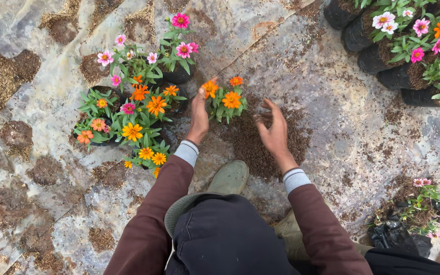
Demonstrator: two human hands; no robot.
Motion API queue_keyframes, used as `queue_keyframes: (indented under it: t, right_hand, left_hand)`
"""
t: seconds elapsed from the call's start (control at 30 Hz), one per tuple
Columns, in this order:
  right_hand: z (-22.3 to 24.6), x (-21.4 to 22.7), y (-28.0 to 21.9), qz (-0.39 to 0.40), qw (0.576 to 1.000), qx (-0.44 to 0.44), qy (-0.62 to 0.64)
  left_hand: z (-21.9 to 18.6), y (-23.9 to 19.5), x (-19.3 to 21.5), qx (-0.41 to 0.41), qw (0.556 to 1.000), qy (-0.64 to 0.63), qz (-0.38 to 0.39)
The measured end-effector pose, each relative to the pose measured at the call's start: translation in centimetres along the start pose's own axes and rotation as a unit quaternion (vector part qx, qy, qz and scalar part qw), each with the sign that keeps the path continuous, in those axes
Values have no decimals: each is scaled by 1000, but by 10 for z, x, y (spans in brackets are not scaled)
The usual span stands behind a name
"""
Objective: The person kneels on a plastic sheet and repeatedly picks up small flowering plants, places them into a pile of soil, and packs soil around the base. They handle multiple plants one at a time, including pink, orange, and yellow varieties, and arrange them into a growing cluster.
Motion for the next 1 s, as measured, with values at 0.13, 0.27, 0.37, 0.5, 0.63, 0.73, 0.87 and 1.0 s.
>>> queue_keyframes:
  t: [0.13,0.27,0.37,0.5,0.63,0.73,0.87,1.0]
  right_hand:
    - [-35,15,0,-26,975,-5,-222]
    - [-27,8,-6,67,922,100,-368]
    - [-10,9,-24,129,898,107,-408]
    - [3,17,-34,137,881,74,-447]
    - [-9,19,-43,106,890,60,-440]
    - [-22,24,-45,31,933,78,-349]
    - [-31,36,-49,-56,957,78,-275]
    - [-29,46,-47,-59,961,5,-270]
  left_hand:
    - [40,7,39,71,981,-49,-175]
    - [63,16,54,104,975,145,-131]
    - [60,23,56,99,974,194,-59]
    - [43,21,47,80,971,222,-19]
    - [44,-34,30,145,952,1,-269]
    - [56,-83,-8,112,965,80,-225]
    - [58,-80,-29,166,953,79,-241]
    - [63,-59,-32,189,947,66,-253]
Point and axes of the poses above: each hand's wrist, its own y-axis towards the middle knuckle, its own x-axis out of the back of the hand, z = x × y, the point moved 2 cm from there along y, towards the middle knuckle, and after that the axes turned 14 degrees about -y, right-handed, at the moved point
